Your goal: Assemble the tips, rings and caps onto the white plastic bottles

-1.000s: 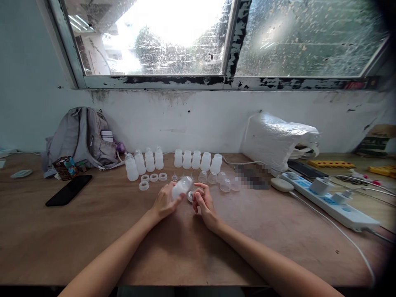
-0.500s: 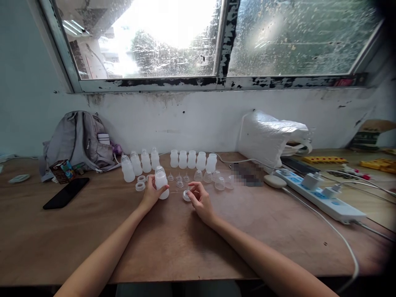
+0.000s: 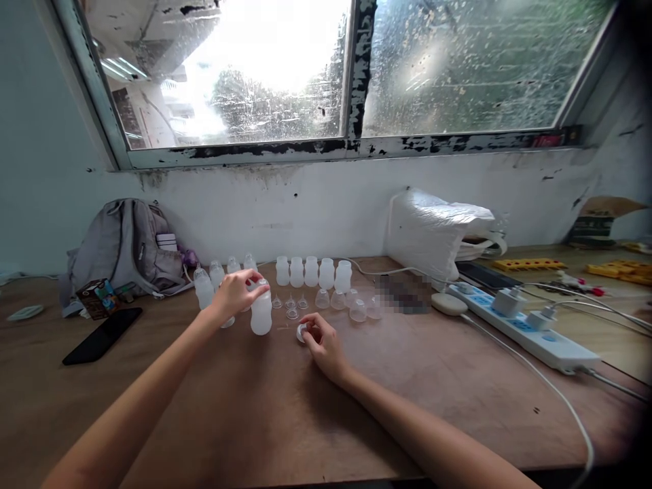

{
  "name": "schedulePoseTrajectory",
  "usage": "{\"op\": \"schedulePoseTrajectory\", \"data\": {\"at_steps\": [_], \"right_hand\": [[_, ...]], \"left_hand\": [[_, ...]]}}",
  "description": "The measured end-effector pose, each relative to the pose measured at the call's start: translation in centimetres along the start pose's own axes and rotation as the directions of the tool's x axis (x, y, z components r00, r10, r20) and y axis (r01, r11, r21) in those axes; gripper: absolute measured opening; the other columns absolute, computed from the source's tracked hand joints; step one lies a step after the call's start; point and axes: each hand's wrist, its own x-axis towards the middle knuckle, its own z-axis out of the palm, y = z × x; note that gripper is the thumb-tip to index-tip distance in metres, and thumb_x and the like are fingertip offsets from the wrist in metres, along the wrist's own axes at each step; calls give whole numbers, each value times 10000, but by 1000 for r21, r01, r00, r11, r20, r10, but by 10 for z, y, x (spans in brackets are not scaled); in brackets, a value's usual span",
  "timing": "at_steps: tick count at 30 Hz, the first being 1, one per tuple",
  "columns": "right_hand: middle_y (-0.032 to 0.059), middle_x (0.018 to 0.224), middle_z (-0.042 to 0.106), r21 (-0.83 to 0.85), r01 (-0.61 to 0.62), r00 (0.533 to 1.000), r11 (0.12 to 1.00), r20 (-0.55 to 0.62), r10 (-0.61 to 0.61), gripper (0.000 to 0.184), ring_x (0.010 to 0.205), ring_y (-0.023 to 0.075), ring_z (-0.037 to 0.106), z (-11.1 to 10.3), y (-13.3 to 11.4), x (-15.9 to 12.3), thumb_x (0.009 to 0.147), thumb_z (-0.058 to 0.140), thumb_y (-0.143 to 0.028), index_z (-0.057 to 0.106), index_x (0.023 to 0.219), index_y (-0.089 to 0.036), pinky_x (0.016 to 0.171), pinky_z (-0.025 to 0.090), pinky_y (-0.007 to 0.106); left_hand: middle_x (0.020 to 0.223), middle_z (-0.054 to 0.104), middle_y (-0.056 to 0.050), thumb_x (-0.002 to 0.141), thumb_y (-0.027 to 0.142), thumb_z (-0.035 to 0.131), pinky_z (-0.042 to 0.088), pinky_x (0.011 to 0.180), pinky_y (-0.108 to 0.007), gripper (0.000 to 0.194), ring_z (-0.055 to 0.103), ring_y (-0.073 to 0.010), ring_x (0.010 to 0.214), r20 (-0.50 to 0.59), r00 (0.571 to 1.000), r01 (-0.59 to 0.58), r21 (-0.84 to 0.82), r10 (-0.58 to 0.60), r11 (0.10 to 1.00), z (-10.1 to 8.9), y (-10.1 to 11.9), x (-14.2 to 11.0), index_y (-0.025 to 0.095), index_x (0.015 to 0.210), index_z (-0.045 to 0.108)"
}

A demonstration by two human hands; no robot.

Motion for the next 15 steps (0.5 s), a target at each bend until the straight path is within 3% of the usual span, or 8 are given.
{"op": "schedulePoseTrajectory", "data": {"at_steps": [6, 10, 15], "right_hand": [[3, 697, 470, -208, 135, 991, 969, 43, -129, 108, 554, 103, 426, -8, -1, 4, 703, 441, -130, 529, 744, -177, 523, 355, 213], [20, 766, 473, -327, 146, 989, 934, 28, -145, 112, 590, 112, 454, -16, 8, 9, 722, 432, -141, 529, 748, -189, 564, 380, 224], [27, 808, 481, -430, 106, 994, 897, 27, -105, 120, 632, 127, 487, -19, 18, 14, 732, 425, -136, 523, 760, -199, 594, 399, 236]], "left_hand": [[855, 658, -30, 701, 490, 510, 412, 673, -253, 341, 582, -179, 780, 23, 997, 66, 72, -67, 995, -3, -19, 77, 201, 844, 622], [916, 655, -51, 697, 483, 510, 398, 701, -271, 356, 575, -208, 844, 81, 980, 159, 232, -182, 960, 16, -37, 118, 201, 884, 621], [907, 655, -78, 695, 466, 517, 323, 813, -362, 336, 557, -255, 896, 73, 971, 195, 317, -229, 928, 45, -53, 137, 188, 855, 617]]}}
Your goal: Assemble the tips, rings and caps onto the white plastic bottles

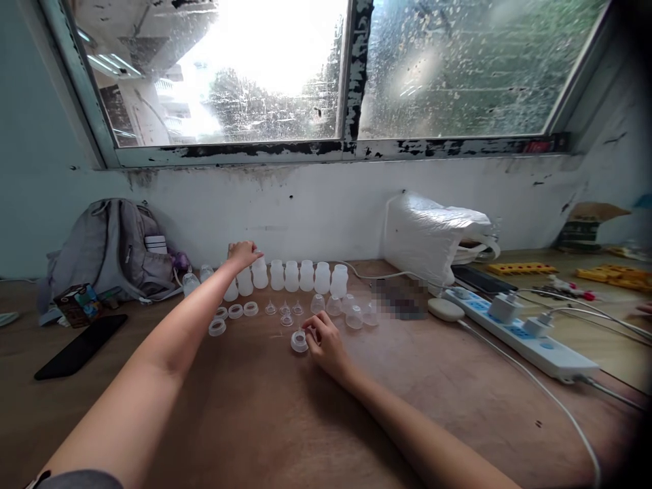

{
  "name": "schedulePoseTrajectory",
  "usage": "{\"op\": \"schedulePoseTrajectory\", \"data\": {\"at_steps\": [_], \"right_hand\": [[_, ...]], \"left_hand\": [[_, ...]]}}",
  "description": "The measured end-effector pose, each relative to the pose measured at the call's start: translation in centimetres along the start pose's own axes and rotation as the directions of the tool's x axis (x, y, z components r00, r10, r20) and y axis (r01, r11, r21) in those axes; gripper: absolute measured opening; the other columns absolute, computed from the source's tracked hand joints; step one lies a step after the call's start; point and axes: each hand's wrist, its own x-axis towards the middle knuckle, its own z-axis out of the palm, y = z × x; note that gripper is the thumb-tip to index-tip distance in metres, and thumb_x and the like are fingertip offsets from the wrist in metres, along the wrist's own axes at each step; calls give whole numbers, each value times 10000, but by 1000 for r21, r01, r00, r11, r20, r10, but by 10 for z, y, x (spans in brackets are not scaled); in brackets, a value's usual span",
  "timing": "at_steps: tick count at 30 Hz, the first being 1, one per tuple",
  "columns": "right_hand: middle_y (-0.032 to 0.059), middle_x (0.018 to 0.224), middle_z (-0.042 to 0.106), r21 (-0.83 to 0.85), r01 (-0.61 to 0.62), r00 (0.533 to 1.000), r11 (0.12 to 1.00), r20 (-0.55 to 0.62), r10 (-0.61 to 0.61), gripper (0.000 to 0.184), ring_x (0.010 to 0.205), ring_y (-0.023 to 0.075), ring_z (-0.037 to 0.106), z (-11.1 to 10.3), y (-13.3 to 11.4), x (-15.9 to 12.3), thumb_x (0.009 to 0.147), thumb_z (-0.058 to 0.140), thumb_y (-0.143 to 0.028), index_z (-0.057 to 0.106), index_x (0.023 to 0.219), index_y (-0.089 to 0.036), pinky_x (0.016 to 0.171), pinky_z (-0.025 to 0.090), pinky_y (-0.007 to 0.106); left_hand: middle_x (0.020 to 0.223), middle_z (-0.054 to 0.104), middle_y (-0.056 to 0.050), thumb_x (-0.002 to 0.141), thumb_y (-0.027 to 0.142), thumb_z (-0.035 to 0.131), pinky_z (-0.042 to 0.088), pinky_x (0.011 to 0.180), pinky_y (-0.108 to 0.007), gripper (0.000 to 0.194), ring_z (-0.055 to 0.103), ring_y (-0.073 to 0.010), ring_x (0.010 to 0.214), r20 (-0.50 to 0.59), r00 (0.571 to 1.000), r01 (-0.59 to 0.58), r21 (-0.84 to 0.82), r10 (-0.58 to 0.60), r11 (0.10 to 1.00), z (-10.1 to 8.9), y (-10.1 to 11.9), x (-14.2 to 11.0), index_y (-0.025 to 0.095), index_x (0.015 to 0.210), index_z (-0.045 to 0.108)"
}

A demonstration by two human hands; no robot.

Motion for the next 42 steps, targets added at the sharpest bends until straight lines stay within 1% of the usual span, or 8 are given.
{"op": "schedulePoseTrajectory", "data": {"at_steps": [5, 10, 15, 24, 31, 35, 37, 42], "right_hand": [[57, 865, 504, -117, 69, 997, 991, 50, -64, 135, 821, 189, 492, 1, 0, 0, 757, 446, -201, 511, 875, -197, 714, 405, 288], [87, 945, 504, -224, 63, 993, 973, 112, -39, 356, 895, 232, 465, 5, 4, 0, 730, 518, -371, 482, 1027, -177, 781, 377, 353], [80, 922, 494, -320, 42, 978, 946, 208, 27, 317, 884, 228, 455, 10, 9, -2, 715, 529, -427, 521, 925, -189, 757, 362, 336], [74, 939, 497, -322, 32, 961, 946, 270, 60, 285, 892, 207, 437, 10, 13, 0, 728, 531, -411, 529, 899, -182, 764, 344, 304], [76, 944, 526, -235, 35, 964, 971, 266, 30, 280, 888, 202, 473, 10, 17, -1, 740, 538, -349, 537, 971, -189, 770, 361, 313], [73, 961, 551, -54, -18, 985, 998, 170, 27, 273, 878, 186, 505, 10, 16, 1, 749, 530, -278, 519, 1008, -195, 772, 385, 301], [67, 934, 573, 65, -88, 991, 994, 109, 80, 258, 811, 169, 532, 9, 16, 3, 738, 535, -259, 510, 984, -186, 734, 412, 286], [41, 832, 597, 278, -206, 976, 938, -16, 219, 263, 669, 153, 565, 7, 16, 7, 665, 607, -282, 472, 869, -185, 632, 451, 277]], "left_hand": [[879, 653, -92, 717, 451, 496, 279, 834, -398, 311, 554, -272, 892, 18, 1000, -5, 44, 4, 999, 23, -5, 6, 185, 835, 607], [890, 633, -130, 757, 416, 443, 276, 825, -423, 368, 525, -297, 928, -16, 999, -30, 79, 31, 996, 32, -7, 4, 156, 996, 546], [1170, 475, -165, 789, 365, 408, 242, 878, -436, 421, 396, -303, 1086, -145, 978, -135, 123, 153, 983, 33, 7, -6, 139, 1143, 442], [1222, 435, -146, 737, 227, 515, 93, 963, -498, 168, 282, -296, 1183, -136, 911, -364, 180, 389, 914, 62, 34, -17, 150, 842, 621], [1163, 478, -132, 776, 179, 428, 141, 959, -486, 175, 338, -260, 1146, -230, 887, -370, 165, 401, 914, 42, 43, -30, 164, 841, 590], [1084, 500, -113, 780, 201, 412, 261, 920, -422, 131, 415, -234, 1061, -440, 848, -363, -75, 296, 929, 18, 53, -64, 165, 858, 511], [1038, 507, -81, 795, 181, 377, 328, 881, -361, 98, 454, -193, 1010, -527, 816, -435, -286, 239, 854, 11, 55, -93, 180, 850, 458], [1056, 436, -65, 827, 193, 362, 362, 863, -322, 72, 441, -172, 1020, -510, 834, -492, -513, 211, 704, 14, 46, -168, 196, 860, 426]]}}
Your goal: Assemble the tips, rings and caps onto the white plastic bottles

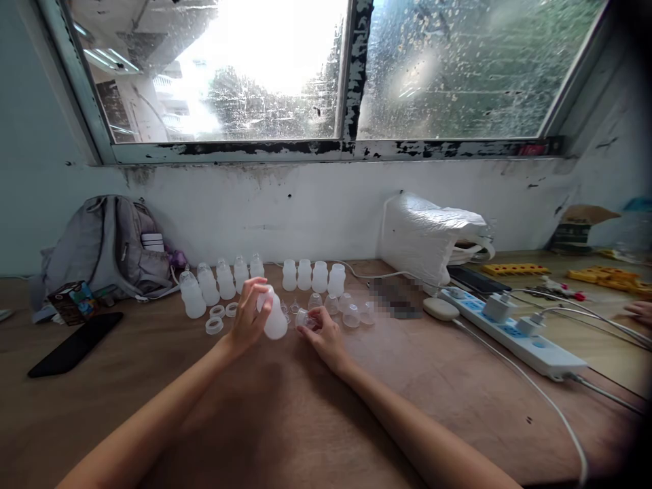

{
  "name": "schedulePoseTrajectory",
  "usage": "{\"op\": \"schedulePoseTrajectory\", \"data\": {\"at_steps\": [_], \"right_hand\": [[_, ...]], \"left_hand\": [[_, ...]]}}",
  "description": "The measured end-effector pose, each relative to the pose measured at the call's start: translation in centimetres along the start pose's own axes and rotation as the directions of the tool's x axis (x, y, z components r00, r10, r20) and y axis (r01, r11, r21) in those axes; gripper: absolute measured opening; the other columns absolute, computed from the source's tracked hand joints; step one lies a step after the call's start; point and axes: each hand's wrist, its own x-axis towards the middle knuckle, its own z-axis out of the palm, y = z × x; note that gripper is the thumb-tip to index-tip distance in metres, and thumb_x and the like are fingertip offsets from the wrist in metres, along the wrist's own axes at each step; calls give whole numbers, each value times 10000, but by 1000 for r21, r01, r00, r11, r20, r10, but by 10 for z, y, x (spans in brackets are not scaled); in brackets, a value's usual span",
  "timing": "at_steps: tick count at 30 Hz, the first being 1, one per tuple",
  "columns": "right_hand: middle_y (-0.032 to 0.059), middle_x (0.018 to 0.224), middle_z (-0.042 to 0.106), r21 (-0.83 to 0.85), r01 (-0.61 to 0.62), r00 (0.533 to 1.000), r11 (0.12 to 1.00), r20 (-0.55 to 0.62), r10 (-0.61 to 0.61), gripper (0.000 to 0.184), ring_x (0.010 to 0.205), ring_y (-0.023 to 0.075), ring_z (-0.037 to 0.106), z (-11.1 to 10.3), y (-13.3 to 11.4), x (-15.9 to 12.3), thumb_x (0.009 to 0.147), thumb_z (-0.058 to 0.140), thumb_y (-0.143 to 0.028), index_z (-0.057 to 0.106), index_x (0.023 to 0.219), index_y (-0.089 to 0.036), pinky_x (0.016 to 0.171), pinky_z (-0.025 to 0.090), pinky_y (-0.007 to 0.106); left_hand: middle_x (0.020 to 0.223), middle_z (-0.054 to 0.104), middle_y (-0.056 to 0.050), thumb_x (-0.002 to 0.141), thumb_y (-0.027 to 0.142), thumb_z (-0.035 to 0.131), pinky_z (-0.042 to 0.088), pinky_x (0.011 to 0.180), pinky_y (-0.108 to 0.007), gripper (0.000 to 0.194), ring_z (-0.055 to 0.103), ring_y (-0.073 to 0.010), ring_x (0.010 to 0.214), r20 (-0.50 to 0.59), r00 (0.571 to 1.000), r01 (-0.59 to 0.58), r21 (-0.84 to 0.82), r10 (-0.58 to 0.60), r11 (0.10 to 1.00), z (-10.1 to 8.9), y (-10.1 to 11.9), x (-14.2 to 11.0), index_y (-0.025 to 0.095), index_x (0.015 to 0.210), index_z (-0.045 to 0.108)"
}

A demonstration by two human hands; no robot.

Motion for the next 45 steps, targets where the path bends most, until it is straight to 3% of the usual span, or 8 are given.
{"op": "schedulePoseTrajectory", "data": {"at_steps": [4, 7, 10, 13, 21, 33, 39, 45], "right_hand": [[37, 819, 594, 127, -16, 1000, 992, -15, 18, 280, 663, 158, 597, 3, -2, -2, 651, 625, -299, 450, 842, -193, 631, 475, 286], [75, 927, 591, 188, -32, 999, 982, 7, 31, 325, 725, 170, 618, 6, -7, -6, 651, 631, -307, 468, 906, -189, 674, 489, 300], [94, 971, 598, 205, -34, 999, 978, 31, 28, 362, 739, 175, 624, 7, -12, -8, 673, 619, -332, 495, 980, -187, 687, 493, 311], [71, 864, 626, 235, -33, 999, 971, 50, 22, 363, 695, 173, 619, 7, -12, -7, 718, 578, -361, 505, 1026, -184, 657, 498, 314], [49, 886, 589, 399, -22, 989, 917, 145, -39, 335, 666, 137, 586, 2, -16, -9, 750, 549, -343, 494, 1042, -188, 639, 499, 297], [25, 876, 555, 392, -54, 936, 919, 339, -89, 315, 735, 132, 550, -5, -29, -13, 766, 525, -315, 487, 1058, -203, 715, 462, 282], [50, 1014, 542, 436, -79, 929, 897, 357, -91, 323, 876, 157, 542, -4, -34, -15, 763, 532, -327, 483, 1061, -213, 794, 449, 304], [57, 1056, 548, 446, -75, 924, 892, 367, -105, 323, 944, 180, 529, -8, -42, -12, 760, 533, -331, 513, 1059, -211, 839, 432, 331]], "left_hand": [[1084, 403, -70, 812, 194, 410, 330, 905, -365, 98, 411, -195, 1061, 121, 993, 9, -34, -5, 999, -5, -4, -39, 203, 901, 450], [1136, 381, -84, 785, 243, 485, 389, 849, -360, 259, 476, -192, 1002, 132, 979, 180, -233, -152, 956, 1, -13, -55, 221, 1019, 378], [1144, 409, -102, 701, 300, 608, 455, 745, -324, 563, 557, -169, 870, 255, 904, 425, -450, -343, 785, 12, -19, -62, 232, 1133, 253], [1036, 529, -86, 633, 321, 672, 445, 774, -320, 599, 558, -191, 904, 427, 821, 561, -472, -380, 681, 18, -21, -63, 200, 1099, 315], [908, 620, -57, 649, 362, 638, 431, 720, -293, 480, 574, -203, 837, 497, 762, 613, -346, -416, 710, 5, -18, -59, 175, 1063, 482], [848, 631, -56, 679, 354, 605, 399, 577, -207, 365, 568, -158, 724, 667, 625, 770, -445, -405, 457, -7, -22, -52, 145, 977, 576], [827, 633, -91, 685, 379, 578, 438, 543, -249, 398, 587, -162, 619, 773, 510, 859, -439, -378, 264, -12, -24, -48, 117, 985, 580], [811, 639, -115, 728, 369, 520, 405, 470, -223, 356, 581, -150, 545, 818, 485, 874, -442, -310, 201, -16, -24, -45, 86, 935, 583]]}}
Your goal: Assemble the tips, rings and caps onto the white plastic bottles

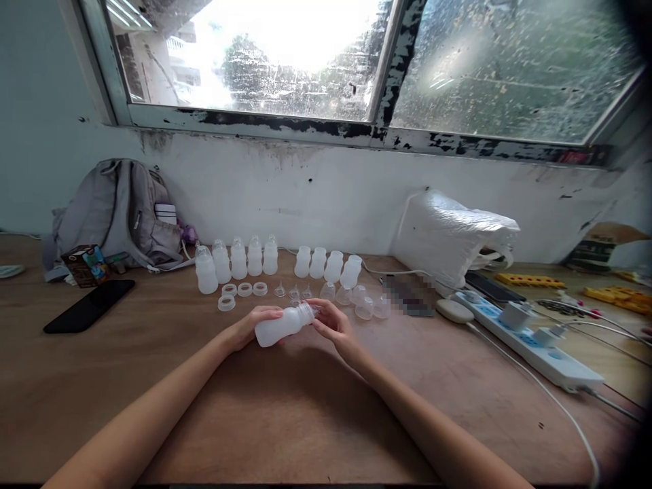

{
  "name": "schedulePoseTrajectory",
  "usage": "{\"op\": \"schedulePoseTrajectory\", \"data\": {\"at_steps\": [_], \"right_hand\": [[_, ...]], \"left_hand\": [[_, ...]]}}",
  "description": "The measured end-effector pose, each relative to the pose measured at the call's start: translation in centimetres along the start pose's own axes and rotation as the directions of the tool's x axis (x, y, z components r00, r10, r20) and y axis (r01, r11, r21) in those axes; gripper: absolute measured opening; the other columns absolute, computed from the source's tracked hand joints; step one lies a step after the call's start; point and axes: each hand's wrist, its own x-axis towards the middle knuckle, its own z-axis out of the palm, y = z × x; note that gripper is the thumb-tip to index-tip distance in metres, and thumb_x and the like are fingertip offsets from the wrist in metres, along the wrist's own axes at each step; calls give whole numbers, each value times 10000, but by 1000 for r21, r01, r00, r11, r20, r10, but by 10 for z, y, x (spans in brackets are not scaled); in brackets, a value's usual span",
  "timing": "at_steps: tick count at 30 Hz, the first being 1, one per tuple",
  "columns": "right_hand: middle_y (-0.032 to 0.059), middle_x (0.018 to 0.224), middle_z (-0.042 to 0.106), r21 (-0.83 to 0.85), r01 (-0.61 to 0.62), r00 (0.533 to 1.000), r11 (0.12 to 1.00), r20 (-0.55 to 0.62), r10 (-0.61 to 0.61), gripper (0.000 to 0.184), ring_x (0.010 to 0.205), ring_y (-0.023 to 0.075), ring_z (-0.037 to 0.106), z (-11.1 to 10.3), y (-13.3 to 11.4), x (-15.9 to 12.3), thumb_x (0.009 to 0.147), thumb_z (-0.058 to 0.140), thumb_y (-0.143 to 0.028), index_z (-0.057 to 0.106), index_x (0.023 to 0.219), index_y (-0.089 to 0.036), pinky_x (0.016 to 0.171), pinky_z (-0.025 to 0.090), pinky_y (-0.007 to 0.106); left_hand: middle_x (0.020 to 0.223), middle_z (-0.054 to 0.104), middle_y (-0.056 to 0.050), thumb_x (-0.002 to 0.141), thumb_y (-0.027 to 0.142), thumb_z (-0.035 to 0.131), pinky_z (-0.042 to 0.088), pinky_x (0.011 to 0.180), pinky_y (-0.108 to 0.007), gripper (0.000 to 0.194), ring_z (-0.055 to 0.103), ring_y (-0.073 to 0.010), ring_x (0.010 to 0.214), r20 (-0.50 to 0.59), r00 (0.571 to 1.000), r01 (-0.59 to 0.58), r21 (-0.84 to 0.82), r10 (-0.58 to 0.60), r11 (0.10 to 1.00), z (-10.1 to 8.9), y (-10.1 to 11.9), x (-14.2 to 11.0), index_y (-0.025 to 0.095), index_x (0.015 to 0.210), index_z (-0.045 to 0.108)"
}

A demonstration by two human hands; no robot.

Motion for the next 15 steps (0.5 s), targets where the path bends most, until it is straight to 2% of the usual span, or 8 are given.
{"op": "schedulePoseTrajectory", "data": {"at_steps": [3, 7, 15], "right_hand": [[56, 1022, 569, -29, -18, 1000, 999, -7, 17, 291, 918, 180, 535, -3, -3, 2, 787, 489, -333, 534, 1045, -207, 818, 443, 341], [50, 983, 594, -14, -11, 999, 1000, -52, 10, 293, 832, 161, 560, -6, 0, 4, 761, 529, -334, 503, 1030, -221, 760, 462, 326], [42, 881, 593, 0, -23, 998, 1000, -54, 23, 248, 777, 149, 558, -9, 3, 5, 746, 545, -378, 543, 909, -191, 729, 458, 304]], "left_hand": [[799, 643, -112, 739, 375, 495, 403, 478, -226, 372, 581, -152, 540, 16, 1000, 9, -15, -8, 1000, 0, 2, -1, 83, 955, 576], [834, 647, -116, 722, 375, 513, 400, 505, -230, 387, 581, -148, 541, 23, 1000, 16, -3, -16, 1000, 1, 6, -4, 81, 965, 577], [807, 649, -113, 724, 372, 512, 403, 502, -230, 380, 587, -150, 544, 29, 999, 19, -15, -19, 1000, 3, 8, -5, 80, 957, 581]]}}
